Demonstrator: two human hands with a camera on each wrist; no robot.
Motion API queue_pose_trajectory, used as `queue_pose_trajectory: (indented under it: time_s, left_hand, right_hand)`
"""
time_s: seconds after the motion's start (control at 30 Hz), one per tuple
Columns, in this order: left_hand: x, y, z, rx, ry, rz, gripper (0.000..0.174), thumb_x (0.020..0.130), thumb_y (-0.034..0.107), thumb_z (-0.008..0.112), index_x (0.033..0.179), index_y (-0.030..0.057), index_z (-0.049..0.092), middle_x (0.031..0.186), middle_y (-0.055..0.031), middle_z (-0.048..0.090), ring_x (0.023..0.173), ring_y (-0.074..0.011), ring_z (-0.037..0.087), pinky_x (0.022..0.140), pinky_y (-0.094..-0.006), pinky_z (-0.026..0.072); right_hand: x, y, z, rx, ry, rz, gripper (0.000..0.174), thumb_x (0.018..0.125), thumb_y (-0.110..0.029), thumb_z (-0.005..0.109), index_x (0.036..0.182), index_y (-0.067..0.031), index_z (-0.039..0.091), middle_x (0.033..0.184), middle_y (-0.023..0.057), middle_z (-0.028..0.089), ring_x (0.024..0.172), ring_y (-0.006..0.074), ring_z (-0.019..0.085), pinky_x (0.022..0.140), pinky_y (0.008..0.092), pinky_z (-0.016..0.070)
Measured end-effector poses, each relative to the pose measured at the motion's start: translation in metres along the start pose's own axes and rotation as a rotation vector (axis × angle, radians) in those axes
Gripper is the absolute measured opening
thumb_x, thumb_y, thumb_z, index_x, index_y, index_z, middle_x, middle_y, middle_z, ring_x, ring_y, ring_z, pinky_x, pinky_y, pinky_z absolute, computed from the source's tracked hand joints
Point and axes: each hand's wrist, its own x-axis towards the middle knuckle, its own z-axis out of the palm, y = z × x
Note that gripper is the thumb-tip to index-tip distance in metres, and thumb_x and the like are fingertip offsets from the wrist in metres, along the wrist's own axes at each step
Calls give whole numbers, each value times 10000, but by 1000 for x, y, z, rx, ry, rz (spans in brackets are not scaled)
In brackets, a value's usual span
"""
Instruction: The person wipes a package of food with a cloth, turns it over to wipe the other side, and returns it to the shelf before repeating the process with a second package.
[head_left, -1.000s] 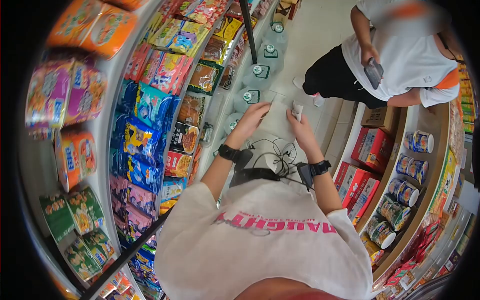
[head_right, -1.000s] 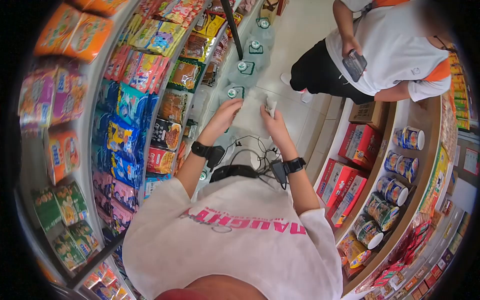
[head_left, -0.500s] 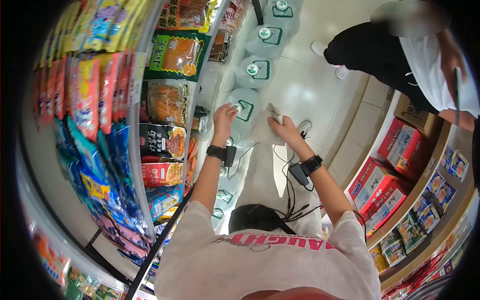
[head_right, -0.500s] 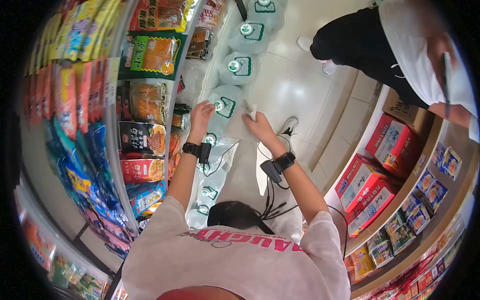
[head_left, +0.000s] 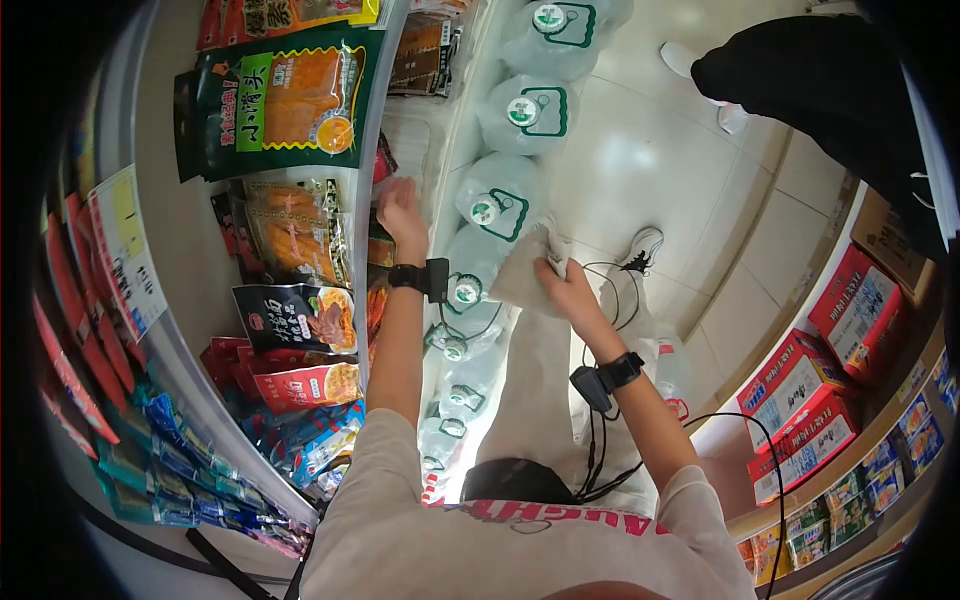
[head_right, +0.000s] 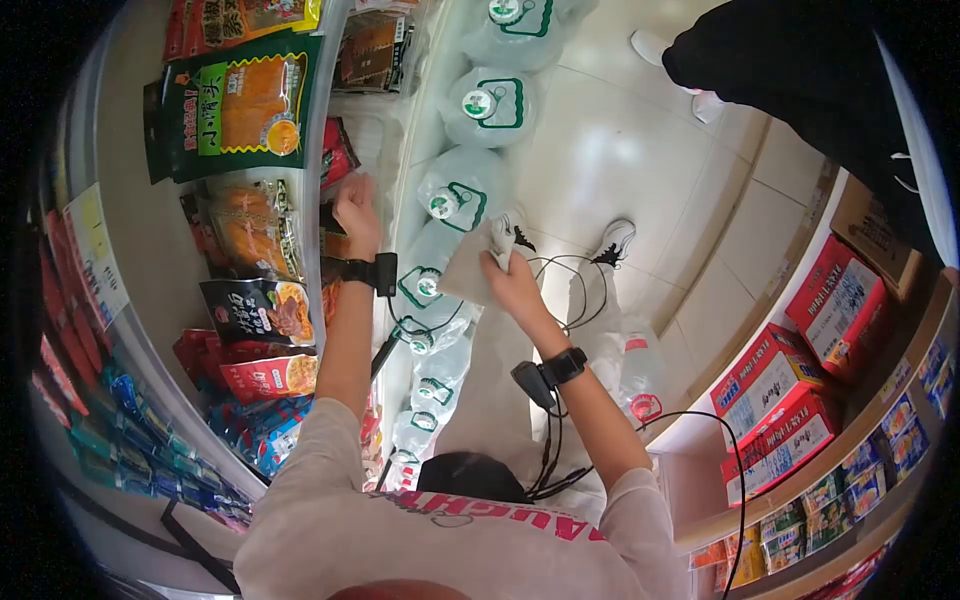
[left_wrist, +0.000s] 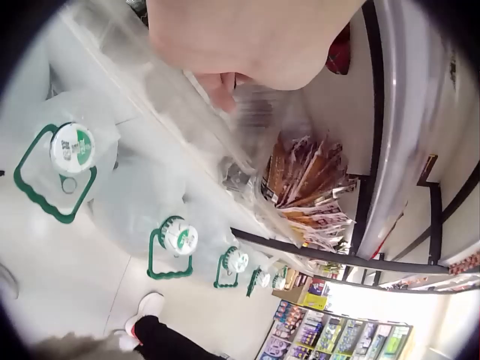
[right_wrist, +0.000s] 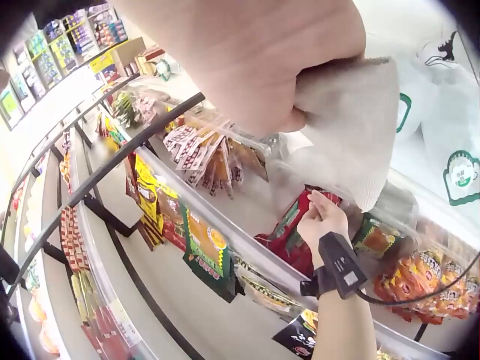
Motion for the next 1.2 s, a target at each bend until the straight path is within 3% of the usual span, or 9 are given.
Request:
queue_pose_trajectory:
  time_s: [0.07,0.2,0.3,0.5,0.67,0.8,1.0,1.1,1.2]
  left_hand:
    - [25,-15,3,-453,141,-216,393,937,144,531,1238,-108,527,1292,-222,525,1231,-350,545,1115,-431,452]
    - [44,-19,0,-661,136,-447,494,924,224,577,1293,-81,454,1328,-206,480,1364,-355,413,1178,-471,368]
    - [54,-22,6,-656,260,-482,534,884,272,639,1256,-63,451,1361,-208,442,1373,-349,399,1186,-479,359]
    - [80,-40,-2,-685,228,-491,628,842,277,690,1287,-50,391,1470,-218,311,1417,-345,324,1159,-506,398]
    - [101,-58,-17,-710,238,-603,679,838,279,704,1316,-61,363,1466,-206,334,1427,-344,311,1153,-510,403]
    - [104,-57,-18,-681,167,-550,713,850,277,696,1363,-72,345,1506,-208,308,1448,-349,290,1162,-508,388]
    - [121,-79,-20,-614,212,-461,684,889,371,689,1376,-8,395,1424,-201,401,1363,-331,398,1140,-474,406]
    - [110,-48,4,-625,355,-523,649,845,360,769,1265,-50,494,1282,-179,543,1171,-316,558,1003,-408,517]
    - [124,-50,3,-526,485,-537,659,860,457,762,1256,-16,530,1241,-143,593,1134,-247,586,987,-376,528]
  right_hand:
    - [6,13,1,55,53,-102,337,987,-287,595,1104,26,642,875,57,663,811,140,583,744,317,482]
    - [6,16,-8,42,93,7,322,989,-263,599,1114,31,638,902,46,672,828,136,585,748,313,480]
    - [13,33,-15,82,126,-22,308,991,-245,599,1133,26,635,939,30,675,850,129,582,762,303,477]
    - [10,53,-34,122,107,26,328,994,-257,613,1190,6,626,1020,13,667,901,105,576,803,271,471]
    - [-3,51,-45,164,133,100,416,994,-295,628,1286,-4,580,1134,14,648,986,93,581,848,254,468]
    - [-9,61,-45,186,217,89,347,992,-264,617,1178,28,646,1007,32,685,902,112,593,799,268,477]
    - [-12,58,-50,177,227,40,341,990,-265,621,1168,24,654,1017,37,693,904,118,608,804,273,485]
    - [-10,64,-51,160,224,55,336,992,-260,619,1169,23,652,1016,34,692,901,114,608,802,270,484]
    - [-8,69,-55,160,193,44,330,998,-261,617,1168,20,651,1013,28,693,904,113,609,802,267,484]
